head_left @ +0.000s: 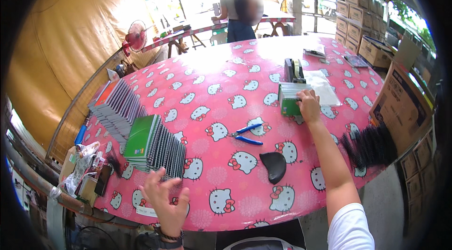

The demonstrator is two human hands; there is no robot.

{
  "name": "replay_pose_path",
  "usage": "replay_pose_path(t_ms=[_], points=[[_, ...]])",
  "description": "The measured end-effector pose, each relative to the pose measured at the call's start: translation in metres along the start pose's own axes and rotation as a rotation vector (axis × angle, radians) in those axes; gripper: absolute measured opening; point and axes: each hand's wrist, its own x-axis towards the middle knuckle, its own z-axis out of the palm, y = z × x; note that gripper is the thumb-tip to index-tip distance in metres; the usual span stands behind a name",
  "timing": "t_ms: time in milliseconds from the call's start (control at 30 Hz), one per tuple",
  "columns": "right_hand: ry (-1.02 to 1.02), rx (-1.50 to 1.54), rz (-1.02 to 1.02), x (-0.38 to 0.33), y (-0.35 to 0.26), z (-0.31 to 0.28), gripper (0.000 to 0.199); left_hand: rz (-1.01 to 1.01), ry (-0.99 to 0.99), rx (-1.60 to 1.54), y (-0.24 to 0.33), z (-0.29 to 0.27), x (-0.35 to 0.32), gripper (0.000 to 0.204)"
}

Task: The person assembles spiral-bound notebooks by inserting black plastic spines into the spiral binding of green-covered notebooks. They handle each notebook individually, align the spine, and press it into place, then place the finished unit on a growing stack.

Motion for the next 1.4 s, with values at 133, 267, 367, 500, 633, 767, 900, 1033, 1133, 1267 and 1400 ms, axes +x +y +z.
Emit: replay_pose_path(t_ms=[133,267,367,500,633,767,900,1033,1133,1267,1400], points=[[-0.105,0.03,-0.05,0.012,0.02,0.005,0.012,-0.077,-0.113,-0.102,0.004,0.019,-0.028,0.03],[-0.025,0.184,-0.015,0.009,0.015,-0.014,0.013,0.0,-0.116,-0.339,0.017,0.043,-0.03,0.034],[-0.1,0.428,-0.187,-0.009,-0.078,-0.068,0.013,-0.038,-0.034,-0.616,0.033,0.056,-0.029,0.035],[-0.449,0.63,-0.507,-0.08,-0.164,-0.135,0.01,0.066,0.0,-0.679,0.056,0.091,-0.016,0.035],[-0.615,0.861,-0.195,-0.112,-0.169,-0.164,0.013,-0.164,-0.525,-1.005,0.035,0.102,-0.038,0.032],[-0.661,1.175,0.376,-0.155,-0.158,-0.155,0.013,-0.274,-0.432,-1.155,0.023,0.119,-0.056,0.026],[-0.367,1.477,0.673,-0.179,-0.193,-0.135,0.023,-0.297,-0.339,-1.07,0.036,0.131,-0.056,0.031],[-0.254,1.258,0.641,-0.171,-0.205,-0.129,0.022,-0.092,-0.108,-0.723,0.046,0.116,-0.048,0.05],[-0.244,1.32,0.582,-0.166,-0.202,-0.125,0.021,0.35,0.081,-0.211,0.072,0.099,-0.044,0.051],[-0.298,1.41,0.594,-0.163,-0.166,-0.122,0.018,0.43,-0.137,-0.354,0.076,0.115,-0.044,0.028],[-0.142,0.703,0.558,-0.147,-0.056,-0.131,0.016,0.497,-0.134,-0.414,0.067,0.118,-0.042,0.032]])
